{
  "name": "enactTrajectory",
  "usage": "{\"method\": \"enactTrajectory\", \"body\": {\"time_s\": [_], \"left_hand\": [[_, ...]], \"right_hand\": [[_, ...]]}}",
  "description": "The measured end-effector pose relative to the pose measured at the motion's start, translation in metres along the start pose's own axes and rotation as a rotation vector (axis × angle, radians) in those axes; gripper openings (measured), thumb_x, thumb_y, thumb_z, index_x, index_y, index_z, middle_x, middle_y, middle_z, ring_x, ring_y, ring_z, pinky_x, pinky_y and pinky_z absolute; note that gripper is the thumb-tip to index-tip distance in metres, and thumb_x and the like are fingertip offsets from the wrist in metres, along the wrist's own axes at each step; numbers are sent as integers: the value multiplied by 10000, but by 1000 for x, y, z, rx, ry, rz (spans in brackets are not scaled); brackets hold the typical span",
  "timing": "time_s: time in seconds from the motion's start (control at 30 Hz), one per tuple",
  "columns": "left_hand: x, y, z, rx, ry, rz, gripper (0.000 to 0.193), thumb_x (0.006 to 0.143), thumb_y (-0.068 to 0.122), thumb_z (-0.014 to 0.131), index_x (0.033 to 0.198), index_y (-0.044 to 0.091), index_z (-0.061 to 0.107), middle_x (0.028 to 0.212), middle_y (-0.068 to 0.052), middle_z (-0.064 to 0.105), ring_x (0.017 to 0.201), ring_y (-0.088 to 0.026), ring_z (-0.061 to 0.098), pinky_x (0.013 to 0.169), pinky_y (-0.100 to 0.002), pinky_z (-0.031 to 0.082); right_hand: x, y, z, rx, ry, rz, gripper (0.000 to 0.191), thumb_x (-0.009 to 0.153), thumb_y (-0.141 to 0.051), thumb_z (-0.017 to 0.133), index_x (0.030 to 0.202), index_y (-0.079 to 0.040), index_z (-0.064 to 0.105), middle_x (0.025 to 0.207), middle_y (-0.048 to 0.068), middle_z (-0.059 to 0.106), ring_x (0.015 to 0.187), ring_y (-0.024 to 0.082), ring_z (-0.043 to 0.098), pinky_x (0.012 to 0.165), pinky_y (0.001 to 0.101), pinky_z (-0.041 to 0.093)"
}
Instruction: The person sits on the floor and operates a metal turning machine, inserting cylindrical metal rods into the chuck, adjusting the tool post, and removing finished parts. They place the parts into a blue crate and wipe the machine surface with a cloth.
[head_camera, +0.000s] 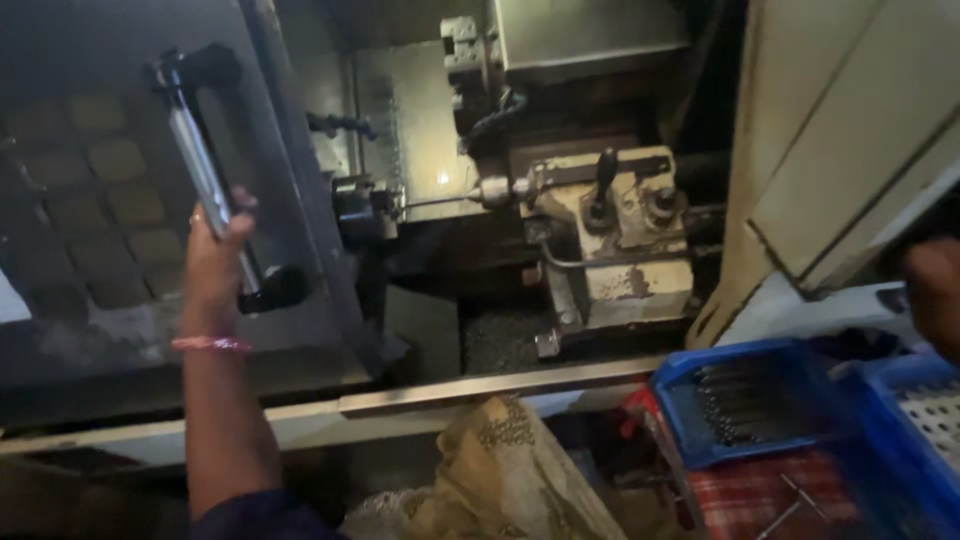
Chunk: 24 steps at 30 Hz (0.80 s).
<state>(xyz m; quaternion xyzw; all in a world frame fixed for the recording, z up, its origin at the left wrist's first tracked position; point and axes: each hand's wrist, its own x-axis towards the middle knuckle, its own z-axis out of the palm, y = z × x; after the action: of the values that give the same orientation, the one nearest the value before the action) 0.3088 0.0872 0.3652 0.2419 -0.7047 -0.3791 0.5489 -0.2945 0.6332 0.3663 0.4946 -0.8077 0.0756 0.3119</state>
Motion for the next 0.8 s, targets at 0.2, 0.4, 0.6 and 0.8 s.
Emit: {"method": "enactTrajectory", "body": {"time_s": [0.2,0.4,0.6,0.8], "left_hand": [[-1,-14,-5,-265,-163,-53,587,852,94,725,1398,88,510,1450,-101,581,1279,-201,558,1085,-349,452],[-6,3,9,-258,-165,-108,473,823,-19,634,1271,87,527,1419,-114,616,1274,-209,585,1049,-346,482],[-11,19,51,-275,-178,-143,442,819,-46,591,1236,81,517,1353,-128,649,1213,-214,626,1015,-337,512],[-21,27,111,-304,-189,-133,515,814,-74,610,1294,57,477,1270,-139,673,1137,-215,650,963,-335,532]], "right_hand": [[-1,10,-2,-15,-4,25,230,767,-206,758,915,-98,619,921,76,657,935,290,677,799,399,551],[-15,-7,-2,-121,150,-2,159,887,-149,691,900,-101,539,931,54,599,923,272,620,804,404,537],[-34,-24,12,-193,158,103,144,961,-118,680,976,-71,545,1060,125,590,967,303,613,813,399,541],[-131,-59,48,254,296,144,556,909,-123,695,1415,23,520,1492,253,533,1281,454,549,1113,494,471]]}}
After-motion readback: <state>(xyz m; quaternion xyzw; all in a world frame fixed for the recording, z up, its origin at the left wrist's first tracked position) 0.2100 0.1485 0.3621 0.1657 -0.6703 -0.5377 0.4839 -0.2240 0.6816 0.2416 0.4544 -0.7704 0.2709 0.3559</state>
